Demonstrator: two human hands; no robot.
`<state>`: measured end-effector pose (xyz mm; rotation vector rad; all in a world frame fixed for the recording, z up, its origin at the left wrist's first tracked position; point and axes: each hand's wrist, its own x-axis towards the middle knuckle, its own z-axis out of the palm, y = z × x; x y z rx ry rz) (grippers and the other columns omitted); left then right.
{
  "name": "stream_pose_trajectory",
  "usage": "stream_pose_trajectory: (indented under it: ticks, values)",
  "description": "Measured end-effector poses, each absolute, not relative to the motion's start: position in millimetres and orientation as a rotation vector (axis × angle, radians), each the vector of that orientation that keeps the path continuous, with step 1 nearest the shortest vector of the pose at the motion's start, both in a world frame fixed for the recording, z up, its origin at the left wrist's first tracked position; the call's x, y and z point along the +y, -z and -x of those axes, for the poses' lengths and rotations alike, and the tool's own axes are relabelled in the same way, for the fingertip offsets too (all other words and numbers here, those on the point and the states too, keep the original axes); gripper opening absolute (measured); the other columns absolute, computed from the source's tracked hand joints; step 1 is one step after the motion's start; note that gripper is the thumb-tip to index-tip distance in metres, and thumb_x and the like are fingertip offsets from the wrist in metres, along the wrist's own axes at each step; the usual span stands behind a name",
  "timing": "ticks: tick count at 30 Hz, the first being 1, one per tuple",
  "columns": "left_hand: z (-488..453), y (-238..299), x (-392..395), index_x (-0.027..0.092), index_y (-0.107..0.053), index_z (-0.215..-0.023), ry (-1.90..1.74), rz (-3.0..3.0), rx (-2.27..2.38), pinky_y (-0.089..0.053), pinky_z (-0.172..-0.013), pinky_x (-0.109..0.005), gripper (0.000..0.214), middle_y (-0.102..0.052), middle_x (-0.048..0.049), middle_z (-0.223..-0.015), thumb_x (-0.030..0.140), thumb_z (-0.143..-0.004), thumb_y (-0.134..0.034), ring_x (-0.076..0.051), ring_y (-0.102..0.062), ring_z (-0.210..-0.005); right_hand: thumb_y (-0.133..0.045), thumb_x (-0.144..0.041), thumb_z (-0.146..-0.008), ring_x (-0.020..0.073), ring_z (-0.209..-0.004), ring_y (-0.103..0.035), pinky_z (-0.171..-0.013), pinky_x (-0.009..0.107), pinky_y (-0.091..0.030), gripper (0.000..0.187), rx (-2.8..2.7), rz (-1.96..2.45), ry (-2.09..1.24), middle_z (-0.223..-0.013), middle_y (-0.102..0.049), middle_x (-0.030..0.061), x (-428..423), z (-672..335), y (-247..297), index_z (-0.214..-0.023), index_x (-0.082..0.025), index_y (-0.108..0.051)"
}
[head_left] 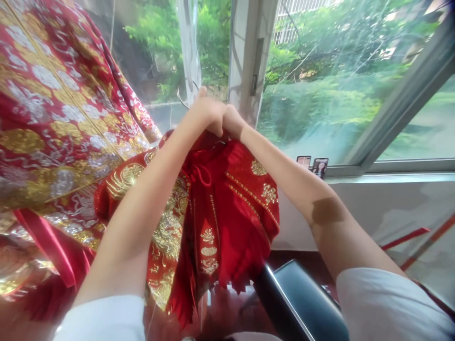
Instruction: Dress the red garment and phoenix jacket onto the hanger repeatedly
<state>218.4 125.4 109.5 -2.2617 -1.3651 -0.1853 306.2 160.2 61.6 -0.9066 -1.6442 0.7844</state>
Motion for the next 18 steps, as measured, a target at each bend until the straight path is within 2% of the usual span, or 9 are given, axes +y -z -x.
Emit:
stream_pose_trajectory:
  ticks: [2,5,9,12,15,18]
  values:
    - [-222,-106,108,0.017,-0.068,-0.075,0.195,2.167,-1.366,-0.028,-0.105,-0.046,0.014,-0.065,-0.0043,-0.068,0.025,-0.064,-0.065,-0.026,-0.064,-0.087,-0.049,-0.007,-0.080,0.0087,-0.056,-0.040,-0.057,0.022,-0.042,0.026,-1.568,0.994,-0.680,-0.050,-0.034,-0.0042,151,-312,-63,-0.059,-0.019,-0.041]
    - [-227,-102,88,0.014,-0.068,-0.080,0.209,2.044,-1.379,-0.026,-0.109,-0.044,0.017,-0.069,-0.0081,-0.075,0.020,-0.066,-0.060,-0.024,-0.065,-0.082,-0.053,-0.012,-0.078,0.0089,-0.050,-0.044,-0.052,0.023,-0.043,0.019,-1.653,1.079,-0.643,-0.053,-0.045,-0.0018,141,-331,-62,-0.061,-0.017,-0.048]
    - [-229,-99,83,0.010,-0.070,-0.087,0.229,1.995,-1.387,-0.026,-0.112,-0.041,0.027,-0.071,-0.0129,-0.084,0.027,-0.069,-0.060,-0.025,-0.066,-0.084,-0.060,-0.023,-0.077,0.0116,-0.051,-0.050,-0.054,0.028,-0.048,0.013,-1.937,1.225,-0.949,-0.058,-0.056,0.0028,138,-357,-57,-0.066,-0.016,-0.060]
    - [-229,-97,89,0.011,-0.070,-0.085,0.256,1.968,-1.401,-0.027,-0.112,-0.042,0.026,-0.072,-0.0122,-0.086,0.029,-0.068,-0.061,-0.025,-0.066,-0.086,-0.066,-0.027,-0.074,0.0132,-0.056,-0.055,-0.060,0.029,-0.054,0.010,-2.013,1.208,-1.211,-0.064,-0.061,0.0031,141,-363,-53,-0.072,-0.017,-0.065]
    - [-227,-94,95,0.018,-0.070,-0.080,0.332,1.952,-1.382,-0.030,-0.110,-0.045,0.019,-0.072,-0.0084,-0.081,0.028,-0.068,-0.060,-0.026,-0.066,-0.085,-0.071,-0.029,-0.072,0.0136,-0.057,-0.056,-0.059,0.029,-0.054,0.014,-1.974,1.186,-1.322,-0.061,-0.061,0.0025,145,-360,-48,-0.068,-0.018,-0.064]
    - [-223,-92,99,0.022,-0.070,-0.075,0.387,1.971,-1.348,-0.030,-0.108,-0.051,0.013,-0.071,-0.0075,-0.074,0.027,-0.066,-0.062,-0.027,-0.066,-0.082,-0.072,-0.021,-0.069,0.0134,-0.056,-0.055,-0.057,0.029,-0.053,0.015,-1.842,1.177,-1.332,-0.060,-0.059,0.0008,151,-357,-43,-0.062,-0.019,-0.060]
